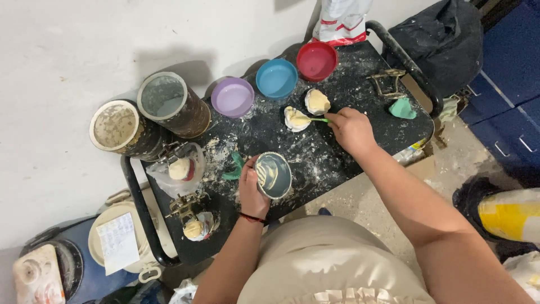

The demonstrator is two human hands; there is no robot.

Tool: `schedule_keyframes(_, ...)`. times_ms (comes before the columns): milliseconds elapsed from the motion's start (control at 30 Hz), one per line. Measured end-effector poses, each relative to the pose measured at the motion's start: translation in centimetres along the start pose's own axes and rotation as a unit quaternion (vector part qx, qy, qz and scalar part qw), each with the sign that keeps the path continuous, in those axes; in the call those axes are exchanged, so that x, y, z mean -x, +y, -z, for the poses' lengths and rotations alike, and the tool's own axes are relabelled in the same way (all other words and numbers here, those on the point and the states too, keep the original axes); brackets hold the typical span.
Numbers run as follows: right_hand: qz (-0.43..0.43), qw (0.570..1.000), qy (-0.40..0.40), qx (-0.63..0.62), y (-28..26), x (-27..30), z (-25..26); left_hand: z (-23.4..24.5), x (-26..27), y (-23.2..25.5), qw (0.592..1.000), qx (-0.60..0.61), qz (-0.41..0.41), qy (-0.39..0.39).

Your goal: Mixing a yellow dental material in a small container and applying it to dental impressions to create models.

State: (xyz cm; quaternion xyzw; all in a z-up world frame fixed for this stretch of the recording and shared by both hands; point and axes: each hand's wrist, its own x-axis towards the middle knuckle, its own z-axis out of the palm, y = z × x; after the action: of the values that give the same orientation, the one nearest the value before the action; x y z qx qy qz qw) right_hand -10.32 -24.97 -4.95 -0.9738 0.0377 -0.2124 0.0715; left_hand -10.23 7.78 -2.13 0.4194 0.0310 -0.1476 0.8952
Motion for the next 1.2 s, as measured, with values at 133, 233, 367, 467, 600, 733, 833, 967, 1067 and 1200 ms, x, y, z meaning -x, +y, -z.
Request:
schedule_keyframes(133,-0.015,0.999,0.006,-0.042,0.2,-0.1,0.3,0.0,-0.1,0.1,1.0,0.008,0.005,-0.011)
schedule_keyframes(233,-0.024,0.998,-0.035,-0.037,0.3,0.8,-0.2,0.0,0.5,0.2,1.0,0.006,0.008,-0.01)
schedule_keyframes(367,-0.056,0.998,-0.015,-0.039,0.5,0.5,0.1,0.0,0.4,0.2,1.0,0.002,-0.001,-0.016)
schedule_keyframes(467,-0.066,0.997,-0.023,-0.041,0.4,0.5,0.4,-0.3,0.6,0.4,1.0,-0.003,-0.003,-0.017)
schedule_keyframes(600,-0.086,0.994,-0.03,-0.066,0.1,0.4,1.0,0.0,0.6,0.1,1.0,0.004,-0.012,-0.007)
schedule_keyframes(733,-0.098,0.992,-0.06,-0.049,0.1,0.6,0.5,-0.4,0.8,0.6,1.0,0.009,-0.012,-0.012)
schedule_keyframes(833,-0.123,0.989,-0.061,-0.058,-0.1,0.4,0.9,-0.4,0.8,0.7,1.0,0.001,-0.013,-0.004)
schedule_keyframes(967,-0.12,0.988,-0.072,-0.064,-0.8,0.1,1.2,0.7,0.4,0.4,1.0,0.002,-0.012,-0.019)
schedule_keyframes(1067,-0.118,0.988,-0.078,-0.06,-1.4,0.0,1.3,0.5,1.0,0.7,1.0,0.001,-0.016,-0.014)
schedule_keyframes(1200,-0.1,0.991,-0.084,-0.029,-2.7,-0.9,1.9,0.8,1.0,1.0,0.999,-0.016,-0.025,-0.021)
